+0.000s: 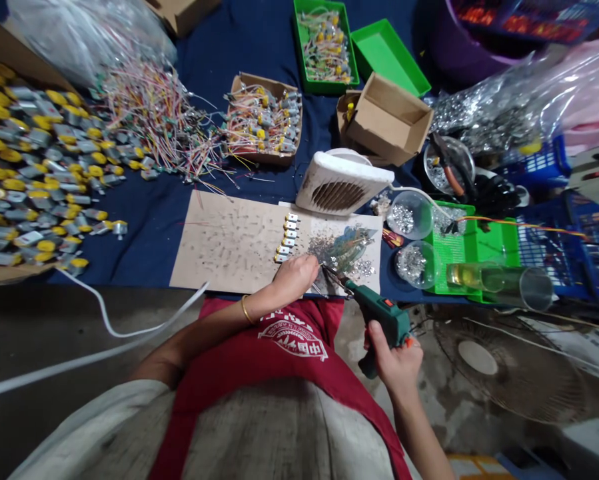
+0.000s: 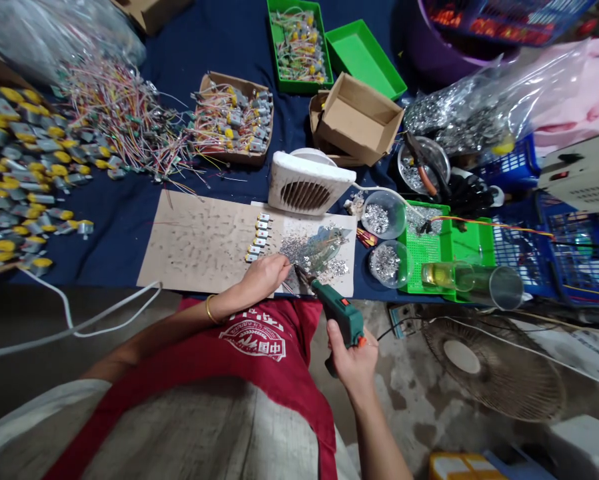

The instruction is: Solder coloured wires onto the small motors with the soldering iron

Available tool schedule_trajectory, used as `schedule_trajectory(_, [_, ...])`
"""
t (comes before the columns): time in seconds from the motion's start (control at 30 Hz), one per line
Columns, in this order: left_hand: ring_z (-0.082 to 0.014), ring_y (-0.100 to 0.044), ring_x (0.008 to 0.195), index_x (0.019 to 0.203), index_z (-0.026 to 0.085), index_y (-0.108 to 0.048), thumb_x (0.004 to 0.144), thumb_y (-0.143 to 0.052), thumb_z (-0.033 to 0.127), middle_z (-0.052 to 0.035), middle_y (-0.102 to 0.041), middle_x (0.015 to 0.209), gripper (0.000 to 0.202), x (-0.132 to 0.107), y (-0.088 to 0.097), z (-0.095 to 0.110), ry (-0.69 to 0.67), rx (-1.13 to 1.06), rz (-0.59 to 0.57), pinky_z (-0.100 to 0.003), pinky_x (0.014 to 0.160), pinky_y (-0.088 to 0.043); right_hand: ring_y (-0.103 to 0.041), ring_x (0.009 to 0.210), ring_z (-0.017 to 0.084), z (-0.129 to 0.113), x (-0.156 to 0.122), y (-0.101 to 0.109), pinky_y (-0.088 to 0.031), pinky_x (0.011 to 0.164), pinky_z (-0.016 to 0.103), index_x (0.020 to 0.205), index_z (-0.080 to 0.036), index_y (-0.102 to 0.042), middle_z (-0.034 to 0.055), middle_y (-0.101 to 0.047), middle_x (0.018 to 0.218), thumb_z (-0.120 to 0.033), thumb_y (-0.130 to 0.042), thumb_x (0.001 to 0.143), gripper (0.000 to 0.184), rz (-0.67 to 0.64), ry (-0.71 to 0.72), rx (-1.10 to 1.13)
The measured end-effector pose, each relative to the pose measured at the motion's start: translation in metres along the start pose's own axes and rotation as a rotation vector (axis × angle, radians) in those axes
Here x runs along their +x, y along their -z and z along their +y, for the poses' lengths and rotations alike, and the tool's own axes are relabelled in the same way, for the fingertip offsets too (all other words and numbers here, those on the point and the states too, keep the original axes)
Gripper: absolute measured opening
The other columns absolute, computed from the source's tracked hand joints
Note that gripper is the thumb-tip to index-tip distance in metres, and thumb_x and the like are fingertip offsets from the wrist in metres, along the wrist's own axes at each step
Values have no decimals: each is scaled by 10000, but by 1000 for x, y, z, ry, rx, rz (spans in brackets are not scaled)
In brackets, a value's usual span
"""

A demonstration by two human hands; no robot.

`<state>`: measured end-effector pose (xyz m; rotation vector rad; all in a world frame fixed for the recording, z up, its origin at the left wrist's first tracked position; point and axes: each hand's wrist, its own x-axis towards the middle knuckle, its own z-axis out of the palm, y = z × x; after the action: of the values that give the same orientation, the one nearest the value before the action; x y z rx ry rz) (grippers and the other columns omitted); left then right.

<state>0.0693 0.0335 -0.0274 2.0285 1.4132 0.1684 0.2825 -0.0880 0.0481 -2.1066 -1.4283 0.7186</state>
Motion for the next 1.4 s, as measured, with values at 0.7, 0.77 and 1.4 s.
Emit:
schedule_trajectory(0.7, [-251, -705, 956, 1044, 125, -667, 1042, -456, 223, -122, -734, 1019, 233, 0, 4, 2, 14, 10, -60, -342, 853, -526, -654, 555, 208, -24, 11, 3, -520, 587, 297, 539, -226, -592, 51, -635, 550, -562, -581, 926, 513, 7, 237, -166])
schedule_trajectory(0.77, [-251, -705, 955, 1047, 124, -667, 1041, -459, 225, -123, -734, 1020, 231, 0, 4, 2, 13, 8, -60, -339, 847, -527, -674, 588, 212, -34, 13, 3, -530, 603, 290, 598, -217, -633, 54, -654, 585, -515, -584, 937, 454, 6, 267, -166])
schedule_trajectory(1.4, [-254, -707, 944, 1036, 110, -664, 1037, -451, 193, -146, -732, 1008, 228, -1, 11, 6, 7, 26, -61, -347, 845, -541, -585, 468, 178, -39, 1, 4, -473, 507, 281, 530, -229, -579, 28, -587, 480, -582, -571, 920, 526, 70, 221, -149])
